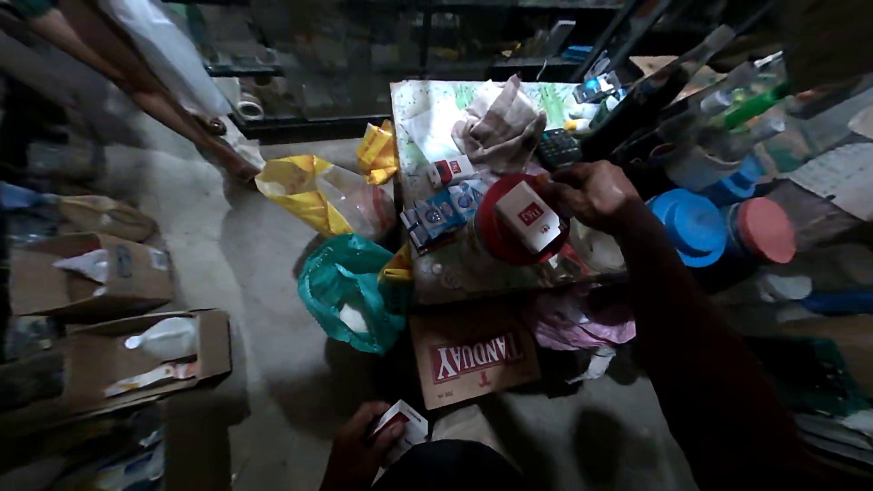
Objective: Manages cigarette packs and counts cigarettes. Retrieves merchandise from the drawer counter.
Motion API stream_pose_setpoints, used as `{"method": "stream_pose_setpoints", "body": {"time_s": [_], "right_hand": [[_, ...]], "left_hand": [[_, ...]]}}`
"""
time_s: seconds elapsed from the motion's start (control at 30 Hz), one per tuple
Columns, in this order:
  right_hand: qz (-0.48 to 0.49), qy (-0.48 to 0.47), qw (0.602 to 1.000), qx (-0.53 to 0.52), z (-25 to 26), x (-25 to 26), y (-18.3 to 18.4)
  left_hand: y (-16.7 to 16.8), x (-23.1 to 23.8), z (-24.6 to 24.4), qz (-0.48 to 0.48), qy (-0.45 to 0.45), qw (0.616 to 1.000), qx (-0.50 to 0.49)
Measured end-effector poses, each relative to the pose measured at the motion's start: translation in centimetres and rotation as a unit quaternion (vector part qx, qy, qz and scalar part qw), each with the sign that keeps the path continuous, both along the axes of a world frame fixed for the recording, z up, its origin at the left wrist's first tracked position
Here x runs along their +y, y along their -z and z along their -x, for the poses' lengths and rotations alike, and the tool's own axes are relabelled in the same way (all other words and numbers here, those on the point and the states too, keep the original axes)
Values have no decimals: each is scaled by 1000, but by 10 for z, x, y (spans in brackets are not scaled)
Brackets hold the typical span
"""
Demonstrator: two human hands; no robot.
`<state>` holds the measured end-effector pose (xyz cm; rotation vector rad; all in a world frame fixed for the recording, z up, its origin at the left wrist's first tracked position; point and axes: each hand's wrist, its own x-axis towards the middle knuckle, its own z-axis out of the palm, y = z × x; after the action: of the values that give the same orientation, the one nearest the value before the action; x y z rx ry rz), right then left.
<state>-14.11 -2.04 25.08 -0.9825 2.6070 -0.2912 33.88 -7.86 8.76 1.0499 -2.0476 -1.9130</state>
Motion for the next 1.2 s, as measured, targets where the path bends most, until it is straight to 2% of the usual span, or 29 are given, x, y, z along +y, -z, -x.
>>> {"method": "stream_pose_setpoints", "body": {"time_s": [0.4,0.47,0.57,0.63,0.7,0.8,0.9,1.0,1.2], "right_hand": [[55,-4,998,-5,18,1,25],[33,-25,999,-2,17,0,21],[50,-75,996,-1,23,3,25],[69,-106,992,8,28,5,29],[75,-117,990,7,29,4,29],[85,-131,988,17,28,3,29],[114,-146,982,37,30,6,33],[130,-151,979,43,30,7,33],[172,-186,966,54,33,11,40]], "left_hand": [[2,16,16,1,-63,997,40],[2,18,20,3,-73,996,50],[-3,21,31,1,-85,994,69],[-7,17,49,26,-46,995,86],[-25,6,87,96,55,989,100],[-69,-15,167,232,178,948,128],[-99,-29,228,266,242,931,59],[-99,-34,251,253,261,931,29],[-91,-28,255,239,240,940,36]]}}
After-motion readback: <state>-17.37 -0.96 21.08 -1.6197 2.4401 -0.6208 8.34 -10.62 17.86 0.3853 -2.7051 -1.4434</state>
